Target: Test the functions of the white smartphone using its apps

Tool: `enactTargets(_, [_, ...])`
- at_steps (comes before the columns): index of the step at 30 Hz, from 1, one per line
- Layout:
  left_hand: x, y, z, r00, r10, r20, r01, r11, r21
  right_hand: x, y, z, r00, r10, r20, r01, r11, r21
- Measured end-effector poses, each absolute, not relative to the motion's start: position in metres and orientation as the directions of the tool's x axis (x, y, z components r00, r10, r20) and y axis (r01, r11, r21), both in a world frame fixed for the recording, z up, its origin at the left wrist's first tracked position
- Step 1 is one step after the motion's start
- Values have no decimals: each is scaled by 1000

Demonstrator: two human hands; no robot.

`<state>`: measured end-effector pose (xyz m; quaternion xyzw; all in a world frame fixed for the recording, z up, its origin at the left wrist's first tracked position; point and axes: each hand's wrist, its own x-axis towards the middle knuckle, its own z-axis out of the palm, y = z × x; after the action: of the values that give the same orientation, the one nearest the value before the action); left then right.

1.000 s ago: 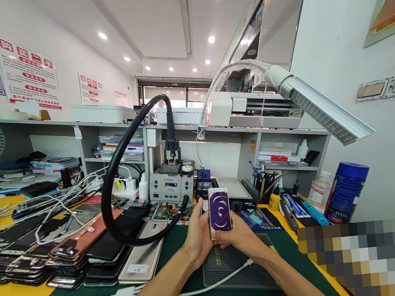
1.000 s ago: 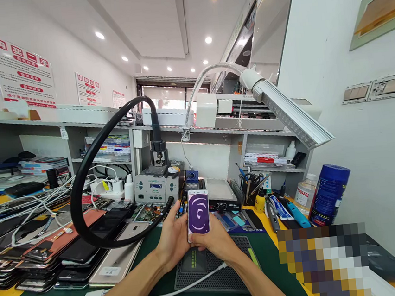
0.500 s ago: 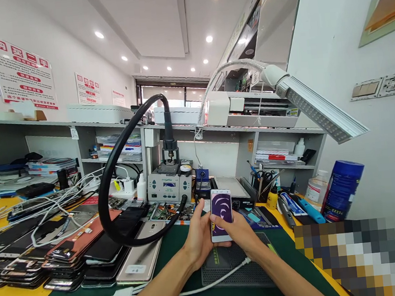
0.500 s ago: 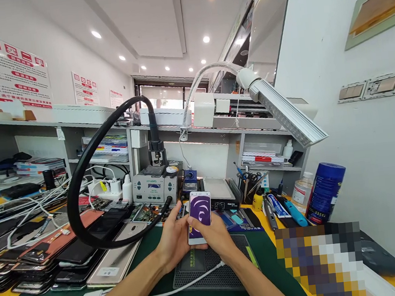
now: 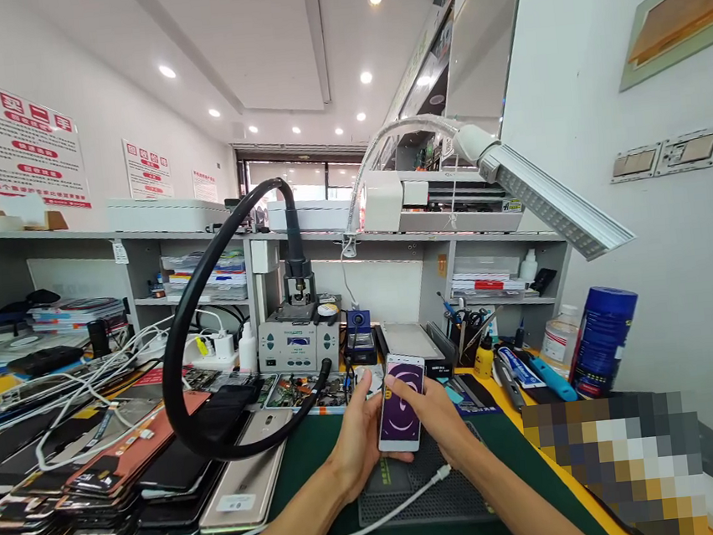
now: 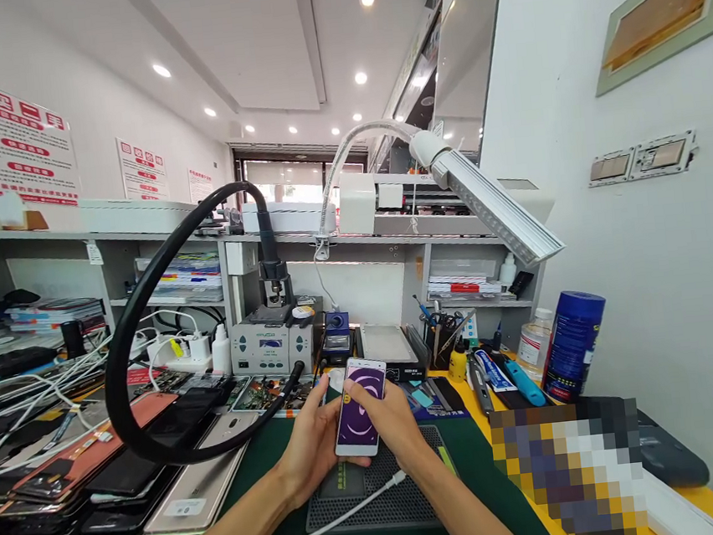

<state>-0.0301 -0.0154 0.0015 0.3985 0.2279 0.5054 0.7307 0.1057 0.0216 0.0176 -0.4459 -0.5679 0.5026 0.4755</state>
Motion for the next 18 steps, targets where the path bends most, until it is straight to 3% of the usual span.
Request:
enactTargets(10, [-26,-20,9,363,932,5,-441,168,882,111,22,20,-91,994,66,-16,65,-998])
enactTargets(18, [-28,-18,7,373,928,1,-490,196,849,112,24,20,-77,996,49,-35,46,-998])
